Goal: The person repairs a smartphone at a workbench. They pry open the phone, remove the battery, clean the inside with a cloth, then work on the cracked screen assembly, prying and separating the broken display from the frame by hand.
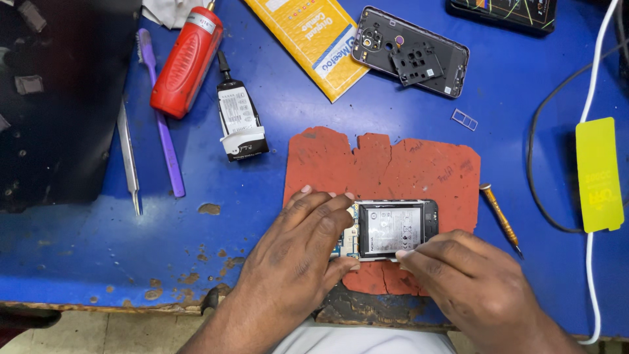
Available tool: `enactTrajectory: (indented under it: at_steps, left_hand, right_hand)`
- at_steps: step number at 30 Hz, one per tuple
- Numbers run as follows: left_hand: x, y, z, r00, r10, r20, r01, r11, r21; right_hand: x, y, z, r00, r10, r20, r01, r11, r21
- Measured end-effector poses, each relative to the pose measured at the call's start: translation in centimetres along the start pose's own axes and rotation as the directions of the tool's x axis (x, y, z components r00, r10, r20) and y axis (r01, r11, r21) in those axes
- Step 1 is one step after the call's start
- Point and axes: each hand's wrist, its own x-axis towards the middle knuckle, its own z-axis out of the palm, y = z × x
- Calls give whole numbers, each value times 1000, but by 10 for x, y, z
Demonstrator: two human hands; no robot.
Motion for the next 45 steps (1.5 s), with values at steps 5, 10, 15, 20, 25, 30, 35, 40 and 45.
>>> enactTrajectory:
  at_steps: [5,10,15,20,25,30,35,40,45]
  left_hand:
    - [0,0,1,1000,-2,1,2,1000,1]
    - [0,0,2,1000,3,5,-3,1000,5]
    - [0,1,1,1000,4,9,-4,1000,5]
    - [1,1,1,1000,-6,16,6,1000,-9]
    - [1,1,0,1000,-3,8,4,1000,-21]
    - [0,0,-1,1000,4,6,-4,1000,-9]
    - [0,1,-2,1000,-7,-4,7,1000,-15]
    - [2,1,-2,1000,-15,6,15,1000,-19]
    - [2,2,-3,1000,-23,11,24,1000,-19]
  right_hand:
    - [-1,1,2,1000,-8,-15,8,1000,14]
    - [0,4,8,998,-48,-41,51,997,61]
    - [3,2,13,995,-77,-66,84,991,106]
    - [6,-2,18,995,-73,-66,82,984,155]
    - [5,-2,20,994,-91,-58,99,984,145]
    - [0,-2,22,977,-200,-76,199,980,-22]
    - [-3,-2,27,963,-253,-94,242,963,-117]
    - [-5,-3,27,962,-254,-100,241,962,-126]
    - [-4,-2,28,955,-278,-108,262,955,-137]
